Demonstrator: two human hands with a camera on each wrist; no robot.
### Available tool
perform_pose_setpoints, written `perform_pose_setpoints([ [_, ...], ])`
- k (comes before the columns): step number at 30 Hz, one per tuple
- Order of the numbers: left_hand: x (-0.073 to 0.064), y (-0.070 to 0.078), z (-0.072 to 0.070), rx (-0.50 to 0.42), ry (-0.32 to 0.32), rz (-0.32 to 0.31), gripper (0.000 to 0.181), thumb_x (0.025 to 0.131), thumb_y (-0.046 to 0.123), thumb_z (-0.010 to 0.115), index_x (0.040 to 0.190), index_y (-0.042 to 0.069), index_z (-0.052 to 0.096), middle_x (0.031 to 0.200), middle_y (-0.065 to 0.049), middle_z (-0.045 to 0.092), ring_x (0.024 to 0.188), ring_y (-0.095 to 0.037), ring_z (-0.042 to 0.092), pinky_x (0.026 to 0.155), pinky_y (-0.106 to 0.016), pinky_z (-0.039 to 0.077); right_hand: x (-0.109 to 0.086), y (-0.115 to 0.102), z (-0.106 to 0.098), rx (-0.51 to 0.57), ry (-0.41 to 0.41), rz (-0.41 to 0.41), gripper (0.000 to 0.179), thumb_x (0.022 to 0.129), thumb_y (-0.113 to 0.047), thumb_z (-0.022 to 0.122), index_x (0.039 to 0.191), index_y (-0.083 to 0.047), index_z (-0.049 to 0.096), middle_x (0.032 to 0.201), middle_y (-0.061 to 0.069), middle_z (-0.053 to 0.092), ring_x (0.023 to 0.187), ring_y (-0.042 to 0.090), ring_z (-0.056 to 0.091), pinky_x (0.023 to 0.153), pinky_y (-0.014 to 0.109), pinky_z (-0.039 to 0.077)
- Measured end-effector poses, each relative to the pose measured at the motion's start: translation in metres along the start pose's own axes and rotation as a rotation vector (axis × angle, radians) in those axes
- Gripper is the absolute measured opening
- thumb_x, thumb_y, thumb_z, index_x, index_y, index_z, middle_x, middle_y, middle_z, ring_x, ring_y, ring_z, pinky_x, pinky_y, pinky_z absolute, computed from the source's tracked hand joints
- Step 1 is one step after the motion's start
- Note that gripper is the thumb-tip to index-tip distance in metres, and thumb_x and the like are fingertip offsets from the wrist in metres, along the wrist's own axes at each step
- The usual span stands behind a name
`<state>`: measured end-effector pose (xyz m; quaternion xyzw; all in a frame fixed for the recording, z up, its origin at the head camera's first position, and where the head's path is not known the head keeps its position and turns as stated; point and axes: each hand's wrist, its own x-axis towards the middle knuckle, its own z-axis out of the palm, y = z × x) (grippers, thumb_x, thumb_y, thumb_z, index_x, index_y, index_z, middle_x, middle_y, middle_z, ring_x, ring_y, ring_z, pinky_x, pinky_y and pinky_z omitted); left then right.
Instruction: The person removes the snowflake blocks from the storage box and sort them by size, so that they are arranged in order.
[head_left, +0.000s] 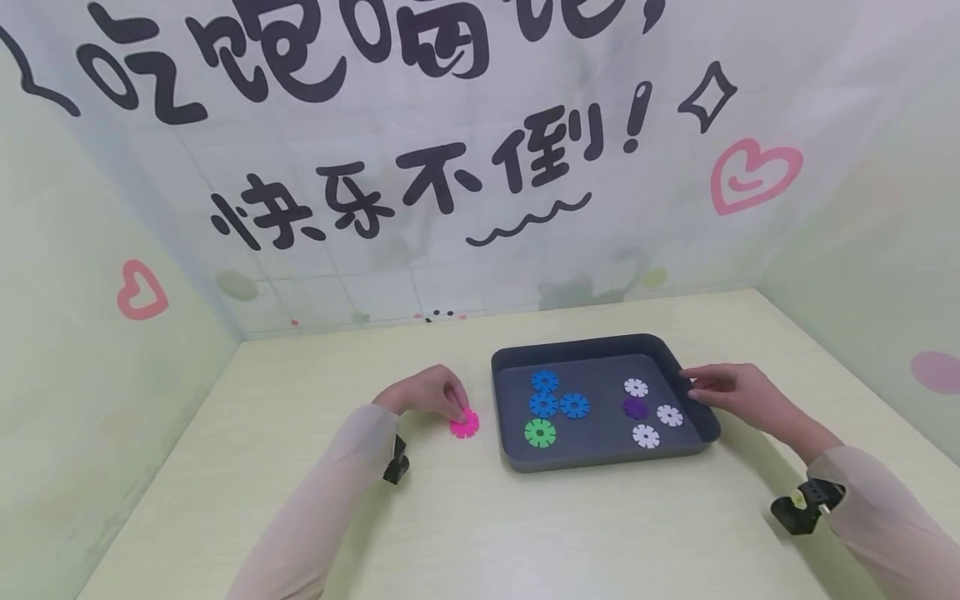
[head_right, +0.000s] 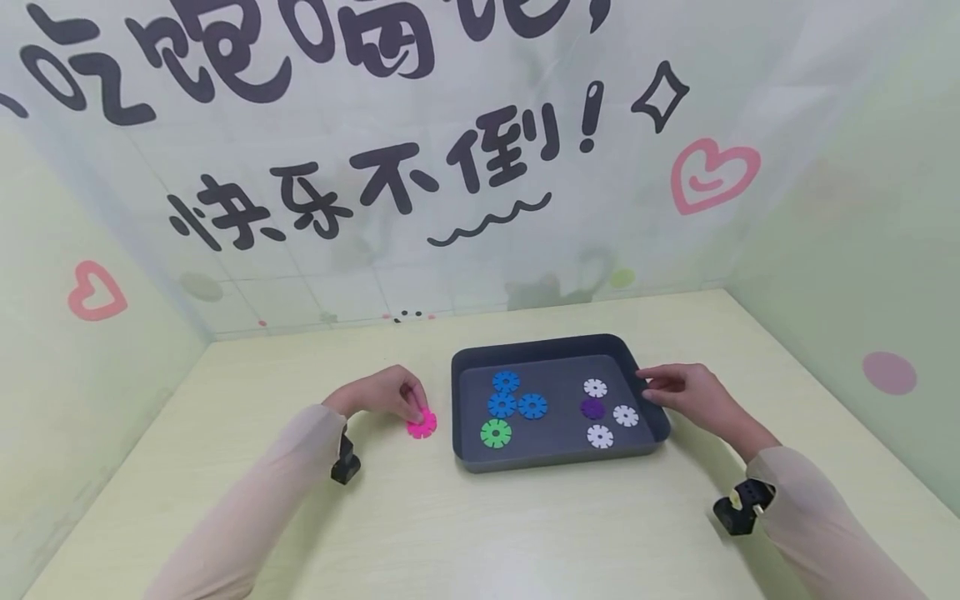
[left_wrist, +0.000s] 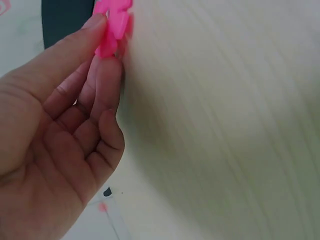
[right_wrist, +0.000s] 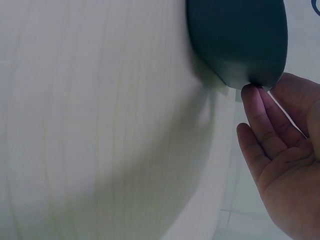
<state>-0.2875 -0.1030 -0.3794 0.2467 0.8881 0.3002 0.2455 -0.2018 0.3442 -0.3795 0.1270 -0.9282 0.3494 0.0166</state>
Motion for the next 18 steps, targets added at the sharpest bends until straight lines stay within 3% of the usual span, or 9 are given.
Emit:
perform_pose_setpoints([
  [10,0.0024,-0.0045,0.0022,0.019,0.030,-0.045,0.011,0.073,0.008,0.076,0.081,0.009,0.069,0.070,0.000,0.063,0.065,-0.014,0.054,0.066,-0.026,0.044,-0.0004,0.0015,-0.0001,-0.009,0.013,-0.008,0.038,0.083,-0.010,0.066,0.115,0.010,0.057,0.097,0.021,0.065,0.080,0.003,0.060,0.067,0.022,0.048],
  [18,0.0009,-0.0078,0.0021,0.003,0.037,-0.033,0.010,0.076,0.013,0.074,0.083,0.010,0.069,0.072,0.000,0.063,0.067,-0.015,0.053,0.066,-0.027,0.044,-0.0003,0.0015,0.0011,0.003,0.009,0.000,0.038,0.084,-0.010,0.066,0.115,0.010,0.057,0.096,0.021,0.065,0.080,0.002,0.059,0.066,0.022,0.049],
])
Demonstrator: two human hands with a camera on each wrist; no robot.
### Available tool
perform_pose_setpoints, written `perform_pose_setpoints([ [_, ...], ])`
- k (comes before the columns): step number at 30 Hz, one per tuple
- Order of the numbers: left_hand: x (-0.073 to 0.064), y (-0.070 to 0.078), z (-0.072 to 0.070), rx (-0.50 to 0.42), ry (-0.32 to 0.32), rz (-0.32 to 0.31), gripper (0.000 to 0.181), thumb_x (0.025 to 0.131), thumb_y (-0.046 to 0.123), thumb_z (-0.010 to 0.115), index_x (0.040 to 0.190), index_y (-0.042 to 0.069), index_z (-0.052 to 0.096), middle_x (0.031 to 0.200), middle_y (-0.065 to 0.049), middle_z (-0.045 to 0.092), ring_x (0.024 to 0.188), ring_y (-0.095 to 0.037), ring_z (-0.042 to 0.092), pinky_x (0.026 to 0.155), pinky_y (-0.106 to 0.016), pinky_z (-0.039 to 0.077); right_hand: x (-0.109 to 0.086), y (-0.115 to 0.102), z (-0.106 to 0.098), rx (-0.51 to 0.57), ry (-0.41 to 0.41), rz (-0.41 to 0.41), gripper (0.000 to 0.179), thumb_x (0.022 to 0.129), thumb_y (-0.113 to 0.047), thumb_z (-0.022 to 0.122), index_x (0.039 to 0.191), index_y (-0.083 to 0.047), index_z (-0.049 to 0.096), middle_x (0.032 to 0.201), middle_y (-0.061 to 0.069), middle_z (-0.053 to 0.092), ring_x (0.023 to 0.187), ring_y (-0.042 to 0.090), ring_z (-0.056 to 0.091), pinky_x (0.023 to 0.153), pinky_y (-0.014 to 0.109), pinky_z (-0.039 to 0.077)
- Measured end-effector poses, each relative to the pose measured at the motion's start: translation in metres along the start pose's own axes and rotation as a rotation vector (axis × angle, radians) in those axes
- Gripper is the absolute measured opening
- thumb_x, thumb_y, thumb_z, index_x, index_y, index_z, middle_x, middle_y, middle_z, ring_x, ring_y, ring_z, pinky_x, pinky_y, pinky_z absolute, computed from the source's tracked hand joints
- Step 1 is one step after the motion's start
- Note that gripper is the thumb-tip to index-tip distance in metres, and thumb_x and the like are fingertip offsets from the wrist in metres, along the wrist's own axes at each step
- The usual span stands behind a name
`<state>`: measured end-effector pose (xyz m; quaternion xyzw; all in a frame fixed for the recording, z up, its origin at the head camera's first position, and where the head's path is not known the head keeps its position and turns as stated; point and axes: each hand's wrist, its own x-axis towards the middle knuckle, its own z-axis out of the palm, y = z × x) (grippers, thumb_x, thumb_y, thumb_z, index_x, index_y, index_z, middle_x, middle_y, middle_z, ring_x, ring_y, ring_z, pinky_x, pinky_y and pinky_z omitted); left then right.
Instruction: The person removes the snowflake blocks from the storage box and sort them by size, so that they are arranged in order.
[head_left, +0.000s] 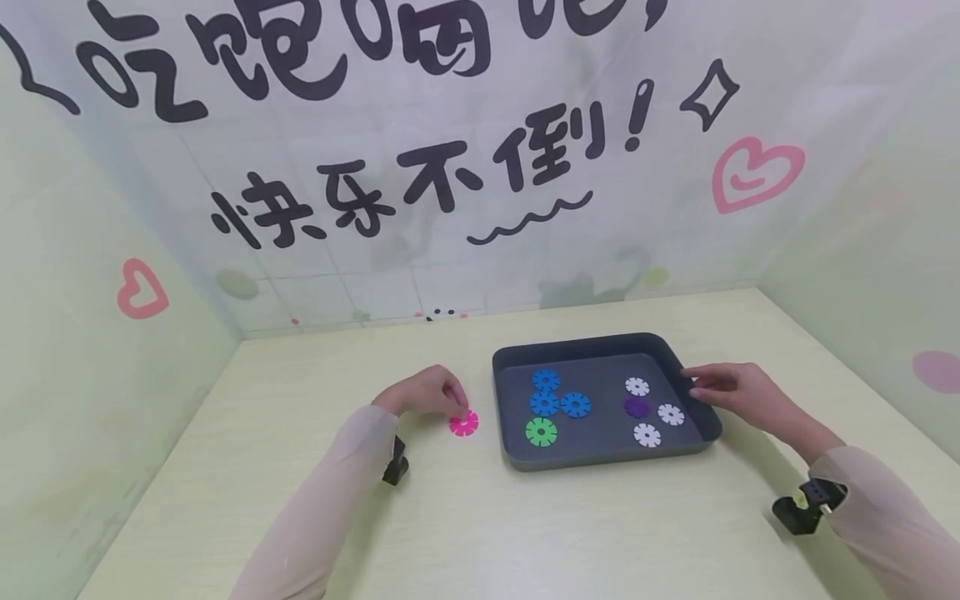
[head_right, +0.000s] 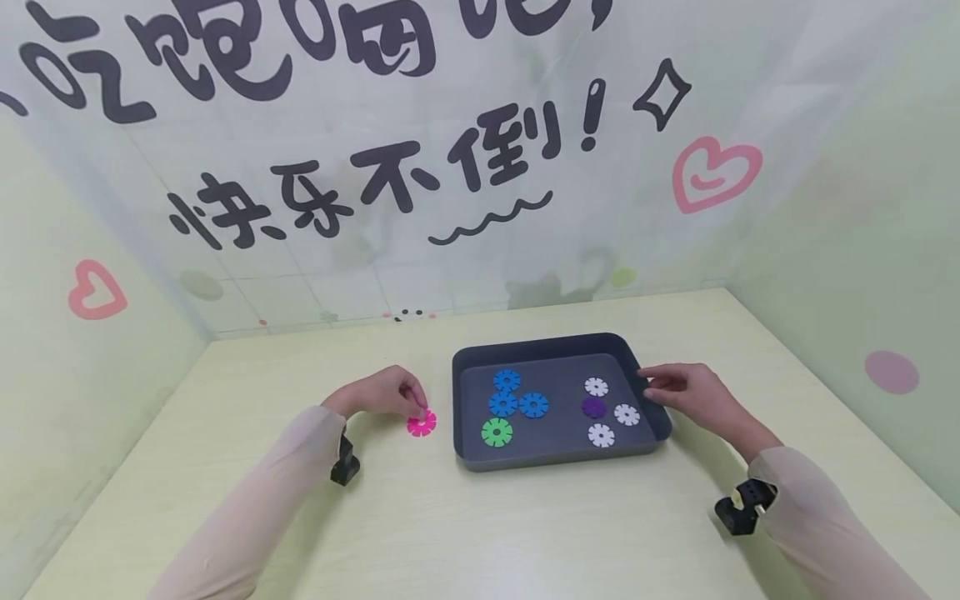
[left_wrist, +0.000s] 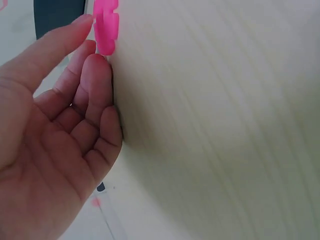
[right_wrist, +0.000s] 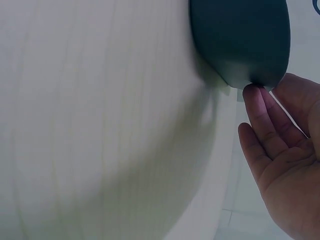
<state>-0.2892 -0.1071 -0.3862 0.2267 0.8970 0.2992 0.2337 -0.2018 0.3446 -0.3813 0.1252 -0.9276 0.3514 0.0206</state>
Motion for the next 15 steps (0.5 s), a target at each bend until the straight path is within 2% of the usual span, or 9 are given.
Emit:
perform_pose_setpoints([
  [4,-0.002,0.004,-0.005,-0.017,0.022,0.018,0.010,0.078,0.016,0.073,0.084,0.011,0.068,0.075,0.000,0.062,0.069,-0.015,0.052,0.066,-0.028,0.043,-0.001,-0.001,0.000,0.004,0.003,-0.003,0.038,0.084,-0.009,0.066,0.115,0.010,0.057,0.095,0.020,0.065,0.079,0.001,0.059,0.066,0.022,0.049],
  [7,-0.003,0.012,-0.010,-0.045,0.041,0.060,0.010,0.079,0.016,0.072,0.085,0.010,0.068,0.076,-0.001,0.062,0.070,-0.016,0.053,0.067,-0.029,0.044,-0.001,-0.002,0.000,0.009,0.003,-0.004,0.037,0.084,-0.008,0.066,0.114,0.011,0.057,0.095,0.021,0.065,0.078,0.000,0.058,0.066,0.022,0.049],
  [11,-0.001,0.029,-0.014,-0.062,0.048,0.149,0.011,0.080,0.015,0.071,0.087,0.008,0.067,0.077,-0.002,0.062,0.070,-0.016,0.054,0.068,-0.029,0.045,-0.002,-0.002,0.000,0.008,0.008,-0.006,0.037,0.084,-0.008,0.066,0.114,0.011,0.057,0.095,0.021,0.065,0.078,0.000,0.058,0.066,0.022,0.049],
  [15,0.003,0.052,-0.011,-0.066,0.022,0.227,0.011,0.081,0.013,0.070,0.088,0.007,0.066,0.078,-0.002,0.063,0.070,-0.017,0.056,0.068,-0.028,0.047,-0.002,-0.002,0.000,0.010,0.013,-0.010,0.037,0.084,-0.009,0.066,0.114,0.010,0.057,0.096,0.021,0.065,0.079,0.000,0.059,0.067,0.022,0.049],
])
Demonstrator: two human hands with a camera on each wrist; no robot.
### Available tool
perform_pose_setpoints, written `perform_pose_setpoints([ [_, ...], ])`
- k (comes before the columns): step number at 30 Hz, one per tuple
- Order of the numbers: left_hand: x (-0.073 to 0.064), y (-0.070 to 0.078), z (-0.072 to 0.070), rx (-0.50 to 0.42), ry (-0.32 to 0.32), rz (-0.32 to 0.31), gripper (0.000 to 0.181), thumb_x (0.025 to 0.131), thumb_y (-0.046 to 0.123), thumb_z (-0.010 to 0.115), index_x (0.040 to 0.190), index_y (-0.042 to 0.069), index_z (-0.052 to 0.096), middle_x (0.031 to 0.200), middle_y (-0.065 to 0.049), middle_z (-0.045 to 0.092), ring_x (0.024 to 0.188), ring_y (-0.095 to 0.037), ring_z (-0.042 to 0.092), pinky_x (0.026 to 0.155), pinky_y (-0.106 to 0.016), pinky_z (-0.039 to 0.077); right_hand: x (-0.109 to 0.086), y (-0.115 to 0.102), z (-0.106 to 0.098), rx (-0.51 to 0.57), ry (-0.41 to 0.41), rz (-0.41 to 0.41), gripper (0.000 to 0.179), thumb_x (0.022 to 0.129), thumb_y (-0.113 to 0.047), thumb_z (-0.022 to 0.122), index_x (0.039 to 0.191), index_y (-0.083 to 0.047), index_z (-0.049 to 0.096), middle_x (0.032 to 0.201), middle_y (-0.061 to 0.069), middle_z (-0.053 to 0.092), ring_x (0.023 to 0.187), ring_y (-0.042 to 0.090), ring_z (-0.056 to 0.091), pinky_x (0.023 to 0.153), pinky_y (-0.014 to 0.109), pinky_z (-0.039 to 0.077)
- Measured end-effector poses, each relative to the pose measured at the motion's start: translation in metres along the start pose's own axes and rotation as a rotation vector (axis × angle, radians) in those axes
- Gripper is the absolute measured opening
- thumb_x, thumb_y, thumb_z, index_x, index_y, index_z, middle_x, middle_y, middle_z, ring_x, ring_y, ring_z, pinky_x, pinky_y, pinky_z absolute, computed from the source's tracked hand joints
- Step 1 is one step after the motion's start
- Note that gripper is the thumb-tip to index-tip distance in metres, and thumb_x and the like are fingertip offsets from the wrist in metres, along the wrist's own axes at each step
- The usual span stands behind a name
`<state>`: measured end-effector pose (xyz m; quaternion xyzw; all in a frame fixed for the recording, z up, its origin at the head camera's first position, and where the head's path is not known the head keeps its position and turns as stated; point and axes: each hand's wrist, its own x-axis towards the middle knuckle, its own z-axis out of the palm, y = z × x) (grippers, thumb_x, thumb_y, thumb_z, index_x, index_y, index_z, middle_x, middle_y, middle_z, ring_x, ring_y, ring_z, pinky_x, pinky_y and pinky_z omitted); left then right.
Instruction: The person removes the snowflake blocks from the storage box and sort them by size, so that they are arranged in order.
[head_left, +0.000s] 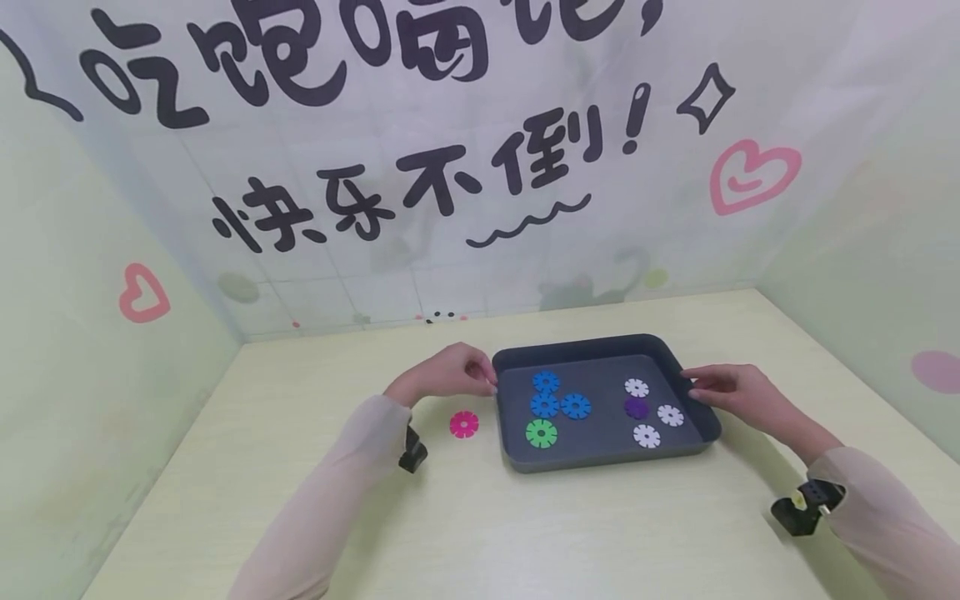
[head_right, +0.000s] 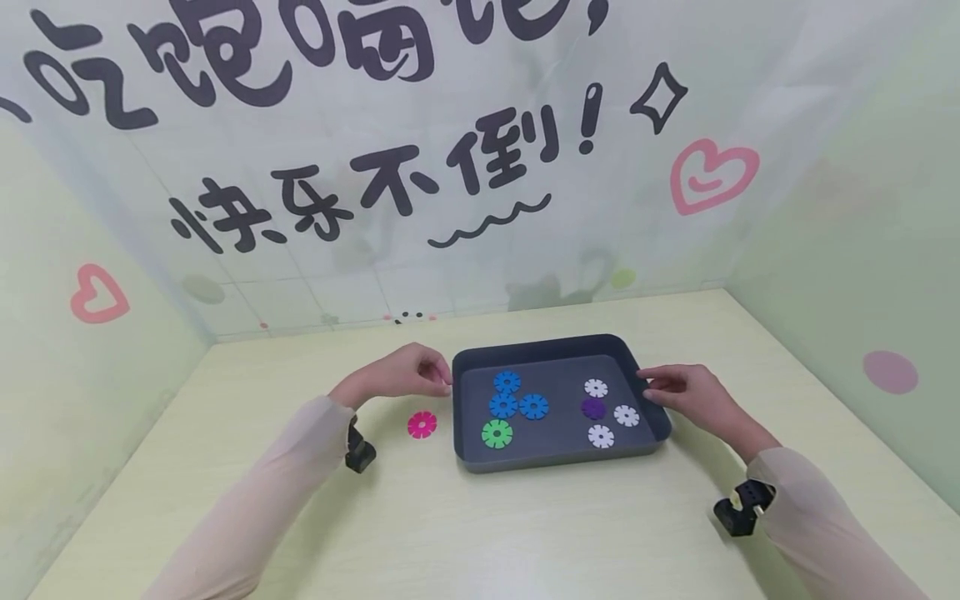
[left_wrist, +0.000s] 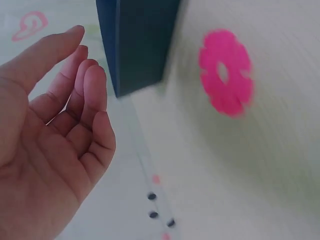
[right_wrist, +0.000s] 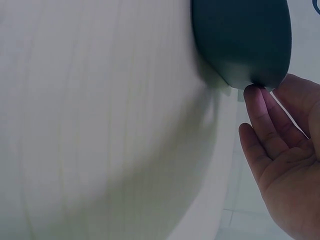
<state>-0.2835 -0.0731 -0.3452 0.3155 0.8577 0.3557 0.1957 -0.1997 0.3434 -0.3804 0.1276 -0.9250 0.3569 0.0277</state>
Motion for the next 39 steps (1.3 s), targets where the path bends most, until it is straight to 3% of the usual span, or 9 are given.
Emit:
perform_pose_setpoints([
  [9,0.039,0.043,0.021,0.066,-0.098,0.077,0.022,0.082,0.016,0.070,0.099,0.002,0.065,0.080,-0.001,0.063,0.074,-0.014,0.057,0.069,-0.024,0.047,-0.003,0.003,0.000,-0.003,0.010,0.001,0.037,0.083,-0.009,0.066,0.114,0.010,0.057,0.098,0.023,0.064,0.081,0.005,0.061,0.068,0.022,0.049],
  [16,0.071,0.058,0.037,0.048,-0.220,0.080,0.030,0.083,0.014,0.069,0.108,-0.001,0.062,0.083,-0.001,0.063,0.075,-0.012,0.057,0.072,-0.021,0.045,-0.004,0.003,0.000,0.001,0.013,0.005,0.037,0.083,-0.009,0.066,0.114,0.009,0.057,0.099,0.023,0.064,0.083,0.009,0.062,0.069,0.022,0.049],
  [21,0.086,0.062,0.048,0.074,-0.261,0.022,0.032,0.083,0.015,0.068,0.111,0.000,0.062,0.085,-0.001,0.062,0.076,-0.011,0.054,0.071,-0.020,0.043,-0.004,0.003,0.001,0.002,0.013,0.004,0.038,0.083,-0.010,0.066,0.115,0.009,0.057,0.101,0.024,0.063,0.086,0.018,0.063,0.070,0.022,0.049],
  [31,0.100,0.065,0.064,0.137,-0.238,-0.140,0.029,0.076,0.013,0.075,0.103,0.009,0.064,0.084,0.001,0.058,0.075,-0.010,0.050,0.070,-0.022,0.041,-0.003,0.002,0.000,0.006,0.019,-0.004,0.037,0.084,-0.011,0.066,0.115,0.008,0.058,0.102,0.023,0.063,0.087,0.020,0.063,0.070,0.022,0.049],
  [39,0.103,0.060,0.073,0.251,-0.229,-0.186,0.025,0.072,0.015,0.079,0.092,0.014,0.064,0.086,0.004,0.058,0.080,-0.011,0.051,0.074,-0.025,0.042,-0.003,0.004,0.001,0.006,0.024,0.007,0.037,0.084,-0.010,0.066,0.115,0.009,0.058,0.102,0.024,0.063,0.088,0.025,0.063,0.070,0.022,0.049],
])
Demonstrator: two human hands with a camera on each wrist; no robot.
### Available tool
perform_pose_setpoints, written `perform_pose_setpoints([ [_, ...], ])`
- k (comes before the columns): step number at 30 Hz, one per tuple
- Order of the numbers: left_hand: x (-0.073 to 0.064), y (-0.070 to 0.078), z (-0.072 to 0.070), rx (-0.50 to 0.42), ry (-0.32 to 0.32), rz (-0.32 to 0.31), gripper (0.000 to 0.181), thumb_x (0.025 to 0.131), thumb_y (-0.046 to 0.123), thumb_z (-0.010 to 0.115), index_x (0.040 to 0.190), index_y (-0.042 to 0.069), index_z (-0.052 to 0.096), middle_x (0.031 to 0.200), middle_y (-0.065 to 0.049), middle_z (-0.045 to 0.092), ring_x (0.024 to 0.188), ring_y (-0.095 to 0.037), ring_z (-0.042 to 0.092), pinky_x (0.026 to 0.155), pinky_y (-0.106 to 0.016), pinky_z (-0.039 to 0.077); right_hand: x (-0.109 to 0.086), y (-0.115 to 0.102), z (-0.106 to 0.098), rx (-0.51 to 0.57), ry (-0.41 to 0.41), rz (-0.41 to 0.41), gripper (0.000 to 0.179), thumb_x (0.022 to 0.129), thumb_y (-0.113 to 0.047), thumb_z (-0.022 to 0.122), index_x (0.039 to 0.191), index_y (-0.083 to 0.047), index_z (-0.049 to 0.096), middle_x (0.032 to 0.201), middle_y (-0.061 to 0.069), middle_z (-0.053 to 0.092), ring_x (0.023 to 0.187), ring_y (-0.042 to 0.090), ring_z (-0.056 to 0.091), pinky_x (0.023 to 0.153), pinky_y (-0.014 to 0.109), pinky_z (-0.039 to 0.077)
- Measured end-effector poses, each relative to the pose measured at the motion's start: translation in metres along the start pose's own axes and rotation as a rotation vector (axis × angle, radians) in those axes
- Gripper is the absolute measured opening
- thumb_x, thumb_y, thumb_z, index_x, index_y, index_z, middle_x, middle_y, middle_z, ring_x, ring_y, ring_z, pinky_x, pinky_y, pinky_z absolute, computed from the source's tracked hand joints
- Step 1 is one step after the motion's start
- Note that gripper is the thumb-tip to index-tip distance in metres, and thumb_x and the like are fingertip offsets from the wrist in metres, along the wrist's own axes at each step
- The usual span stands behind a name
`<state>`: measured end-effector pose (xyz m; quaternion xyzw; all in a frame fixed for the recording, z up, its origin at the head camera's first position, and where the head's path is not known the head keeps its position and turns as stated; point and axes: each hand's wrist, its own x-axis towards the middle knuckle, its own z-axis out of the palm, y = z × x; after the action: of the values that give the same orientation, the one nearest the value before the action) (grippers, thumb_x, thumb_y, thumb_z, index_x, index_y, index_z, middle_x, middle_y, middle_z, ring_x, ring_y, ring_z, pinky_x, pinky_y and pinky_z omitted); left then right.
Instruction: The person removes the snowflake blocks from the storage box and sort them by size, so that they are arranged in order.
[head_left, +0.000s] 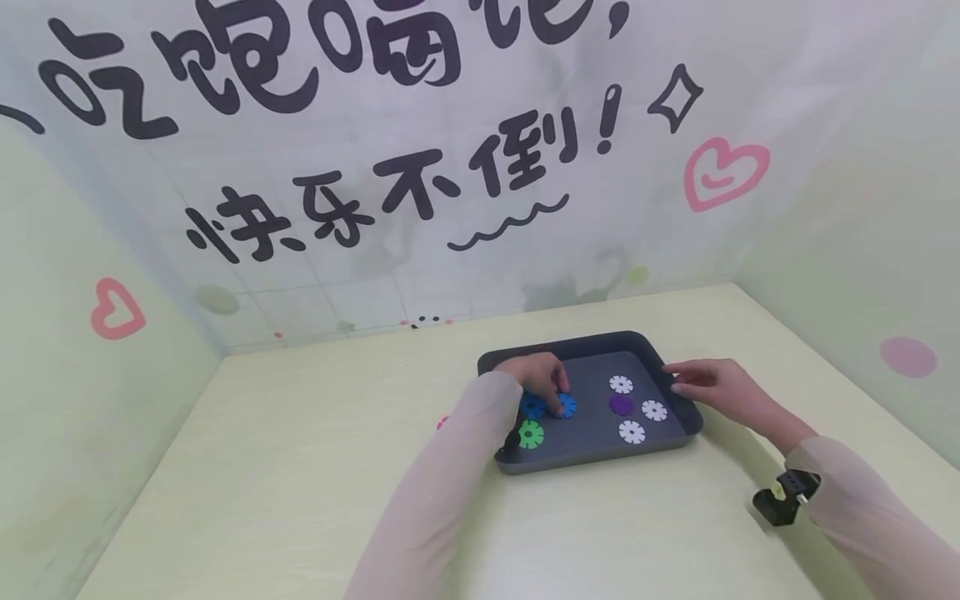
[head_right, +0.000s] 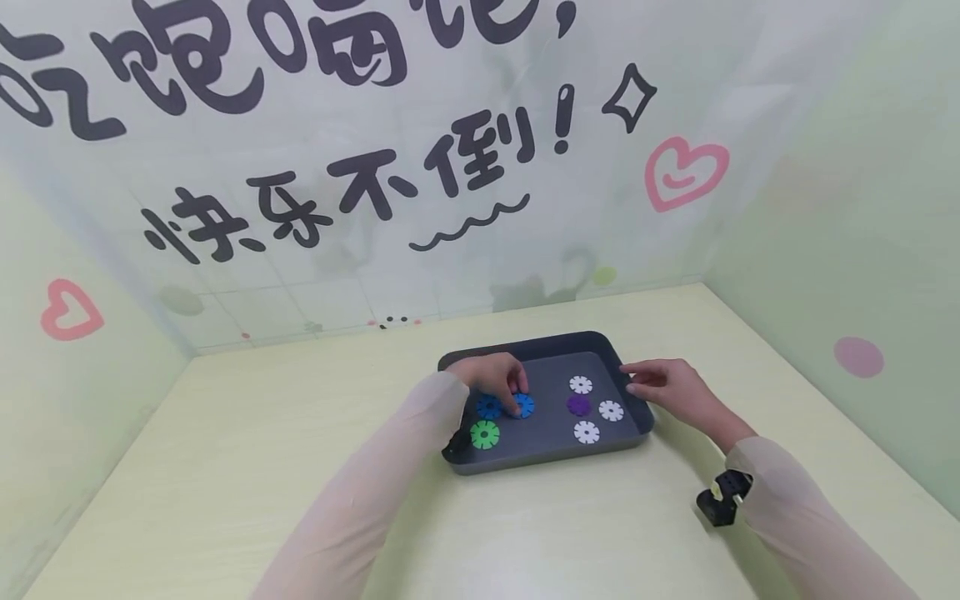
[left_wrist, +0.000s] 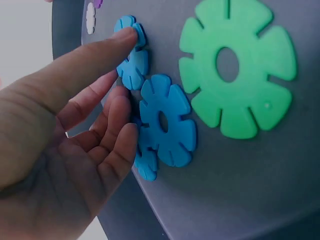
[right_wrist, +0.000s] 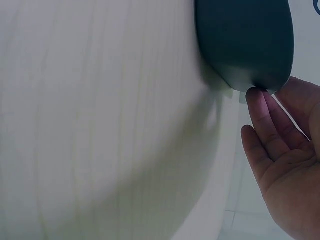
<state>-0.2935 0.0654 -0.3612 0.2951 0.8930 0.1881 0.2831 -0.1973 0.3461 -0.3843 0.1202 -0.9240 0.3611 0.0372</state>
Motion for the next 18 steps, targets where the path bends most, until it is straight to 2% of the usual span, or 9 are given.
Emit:
perform_pose_setpoints([
  [8,-0.0023,-0.0008,0.0002,-0.003,0.002,-0.006,0.026,0.071,0.017,0.080,0.086,0.014,0.060,0.084,0.004,0.058,0.077,-0.011,0.051,0.069,-0.024,0.042,0.0000,-0.0012,0.0007,-0.009,0.002,0.006,0.037,0.084,-0.010,0.066,0.115,0.008,0.058,0.099,0.021,0.064,0.088,0.026,0.063,0.070,0.022,0.049],
  [18,-0.0048,-0.0070,-0.0058,-0.059,0.062,0.124,0.017,0.076,0.006,0.074,0.085,0.007,0.059,0.079,0.000,0.057,0.072,-0.012,0.051,0.065,-0.023,0.042,0.0001,-0.0021,-0.0001,-0.008,0.000,0.019,0.037,0.084,-0.010,0.066,0.115,0.008,0.058,0.098,0.021,0.064,0.088,0.026,0.062,0.070,0.022,0.049],
])
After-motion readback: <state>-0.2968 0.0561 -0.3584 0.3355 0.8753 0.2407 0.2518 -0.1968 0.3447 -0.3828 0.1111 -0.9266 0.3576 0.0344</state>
